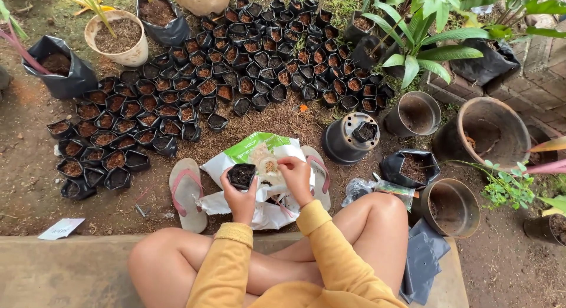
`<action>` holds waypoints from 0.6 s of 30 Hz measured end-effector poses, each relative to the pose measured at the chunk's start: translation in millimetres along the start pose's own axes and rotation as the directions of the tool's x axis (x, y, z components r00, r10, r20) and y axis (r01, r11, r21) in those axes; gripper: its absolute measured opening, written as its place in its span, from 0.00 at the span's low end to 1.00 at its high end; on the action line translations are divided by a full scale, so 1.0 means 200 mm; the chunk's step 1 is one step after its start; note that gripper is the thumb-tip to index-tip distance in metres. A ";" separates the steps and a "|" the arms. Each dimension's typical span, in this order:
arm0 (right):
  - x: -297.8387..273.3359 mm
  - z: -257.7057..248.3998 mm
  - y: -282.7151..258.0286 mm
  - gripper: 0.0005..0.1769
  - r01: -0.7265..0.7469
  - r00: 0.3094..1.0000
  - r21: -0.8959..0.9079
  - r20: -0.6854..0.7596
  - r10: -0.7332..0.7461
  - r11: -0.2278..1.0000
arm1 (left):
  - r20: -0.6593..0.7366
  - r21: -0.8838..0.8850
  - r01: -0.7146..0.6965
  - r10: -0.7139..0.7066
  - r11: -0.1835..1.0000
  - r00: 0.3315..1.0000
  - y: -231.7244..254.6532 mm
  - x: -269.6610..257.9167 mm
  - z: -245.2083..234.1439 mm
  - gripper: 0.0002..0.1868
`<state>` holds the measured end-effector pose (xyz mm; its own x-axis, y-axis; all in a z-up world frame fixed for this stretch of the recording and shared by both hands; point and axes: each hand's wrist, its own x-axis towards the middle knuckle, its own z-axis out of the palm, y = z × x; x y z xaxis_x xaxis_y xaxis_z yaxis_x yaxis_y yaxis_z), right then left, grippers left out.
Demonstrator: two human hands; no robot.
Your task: The person sits cross-legged on the ground and fills small black plastic bags with soil from a larger white bag using a pink spoon. They then place seeds into the soil-filled bags and arrange them on the ground.
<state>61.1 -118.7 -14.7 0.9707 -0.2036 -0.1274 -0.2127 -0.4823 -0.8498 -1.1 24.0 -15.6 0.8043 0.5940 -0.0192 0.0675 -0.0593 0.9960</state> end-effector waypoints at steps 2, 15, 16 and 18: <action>0.03 -0.03 -0.02 0.08 -0.038 0.999 0.128 0.017 0.036 0.991 | 0.010 0.005 -0.020 0.020 1.000 1.000 0.00 0.01 0.01 0.38; -0.25 -0.22 -0.40 0.10 0.088 0.965 0.303 0.209 -0.157 0.949 | 0.117 0.069 -0.210 0.201 0.975 0.973 0.06 -0.07 0.01 0.39; -0.26 -0.21 -0.40 0.10 0.089 0.965 0.304 0.211 -0.158 0.948 | 0.115 0.070 -0.210 0.201 0.975 0.973 0.06 -0.07 0.00 0.39; -0.28 -0.21 -0.41 0.10 0.145 0.951 0.270 0.229 -0.210 0.952 | 0.133 0.072 -0.250 0.239 0.966 0.962 0.06 -0.07 0.01 0.40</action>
